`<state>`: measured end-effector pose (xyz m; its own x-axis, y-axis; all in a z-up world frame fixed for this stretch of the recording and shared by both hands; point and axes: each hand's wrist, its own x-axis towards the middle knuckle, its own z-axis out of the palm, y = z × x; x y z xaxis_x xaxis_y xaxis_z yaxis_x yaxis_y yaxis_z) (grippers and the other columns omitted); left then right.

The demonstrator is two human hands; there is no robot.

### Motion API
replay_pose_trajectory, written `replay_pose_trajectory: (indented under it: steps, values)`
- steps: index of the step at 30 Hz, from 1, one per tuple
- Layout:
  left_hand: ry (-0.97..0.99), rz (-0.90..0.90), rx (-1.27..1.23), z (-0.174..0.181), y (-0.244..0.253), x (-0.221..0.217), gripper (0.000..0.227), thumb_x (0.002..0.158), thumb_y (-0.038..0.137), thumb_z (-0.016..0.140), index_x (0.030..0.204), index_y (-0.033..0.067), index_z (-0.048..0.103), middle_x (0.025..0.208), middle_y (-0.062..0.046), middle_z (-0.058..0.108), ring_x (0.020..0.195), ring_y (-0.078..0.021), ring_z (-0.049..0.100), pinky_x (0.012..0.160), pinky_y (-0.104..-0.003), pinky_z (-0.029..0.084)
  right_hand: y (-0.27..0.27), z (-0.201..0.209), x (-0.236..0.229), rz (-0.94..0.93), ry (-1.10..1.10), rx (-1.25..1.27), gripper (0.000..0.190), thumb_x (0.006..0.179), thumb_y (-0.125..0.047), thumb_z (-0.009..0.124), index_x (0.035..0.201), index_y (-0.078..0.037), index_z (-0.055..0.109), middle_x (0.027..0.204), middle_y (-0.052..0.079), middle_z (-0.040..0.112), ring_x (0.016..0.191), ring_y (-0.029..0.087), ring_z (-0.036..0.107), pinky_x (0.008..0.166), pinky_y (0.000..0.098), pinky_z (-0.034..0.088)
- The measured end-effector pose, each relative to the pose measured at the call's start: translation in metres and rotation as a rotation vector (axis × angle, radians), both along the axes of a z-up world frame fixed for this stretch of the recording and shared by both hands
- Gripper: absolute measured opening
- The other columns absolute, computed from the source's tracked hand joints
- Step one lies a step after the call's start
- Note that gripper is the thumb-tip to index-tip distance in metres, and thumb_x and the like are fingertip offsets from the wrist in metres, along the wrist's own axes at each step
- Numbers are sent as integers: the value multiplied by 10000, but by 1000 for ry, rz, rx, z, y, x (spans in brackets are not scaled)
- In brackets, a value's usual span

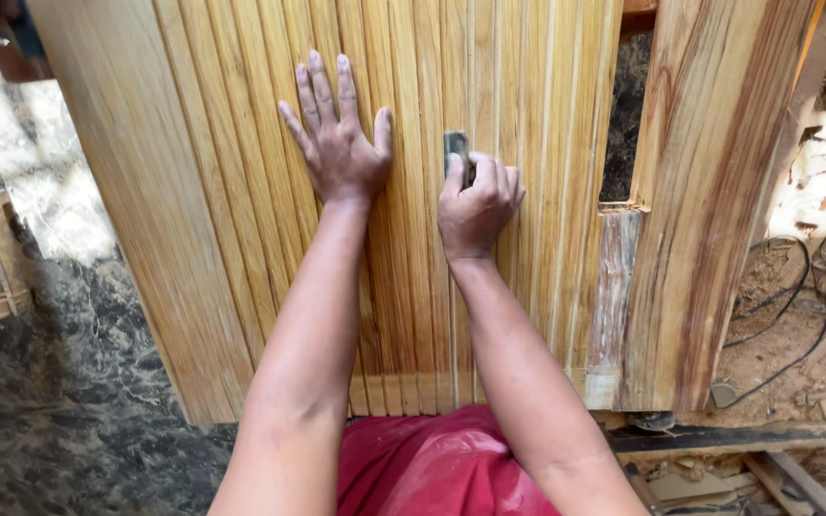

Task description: The person sands a large wooden panel using a sanding block, moving methodically across the surface. Another person assists by sanding a different section of the same panel. The camera wearer then flips the panel and continues sanding the underside.

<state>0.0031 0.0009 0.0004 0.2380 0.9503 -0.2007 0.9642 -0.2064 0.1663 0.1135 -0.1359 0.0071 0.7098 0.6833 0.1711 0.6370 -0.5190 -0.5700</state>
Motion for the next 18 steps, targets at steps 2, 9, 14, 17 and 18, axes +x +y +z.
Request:
replay_pose_trajectory:
  steps: [2,9,14,17,18]
  values:
    - [8,-23,10,4,-2,1,765,1049,562,459,1664,178,215,1731,-123,97,1609,-294,80,1277,-610,-11,-5,9,-6,0,45,-23,146,955,-165,728,875,-65,657,838,96,672,825,294,604,793,442,431]
    - [1,-38,-8,16,9,3,784,1023,561,489,1648,155,244,1714,-171,112,1597,-349,89,1262,-634,-8,43,5,3,77,-41,62,110,961,-33,666,859,-40,626,815,142,617,806,319,592,764,446,474]
    - [-14,-33,-20,10,5,1,786,1028,554,487,1657,148,245,1719,-164,110,1599,-345,79,1263,-644,-10,64,29,7,84,-11,45,123,981,-38,677,861,-21,654,780,129,643,737,278,599,691,424,480]
    - [-8,-51,-20,9,6,1,798,1041,556,477,1668,126,234,1726,-173,100,1607,-353,69,1268,-643,-14,34,38,-4,84,-6,32,105,987,-41,658,892,2,649,828,153,651,801,285,624,719,418,498]
    - [-5,-59,-23,9,7,1,796,1043,554,472,1668,125,230,1724,-177,95,1604,-355,67,1266,-643,-16,26,36,-6,70,-4,24,104,981,-47,659,894,8,649,824,155,652,795,286,625,716,419,499]
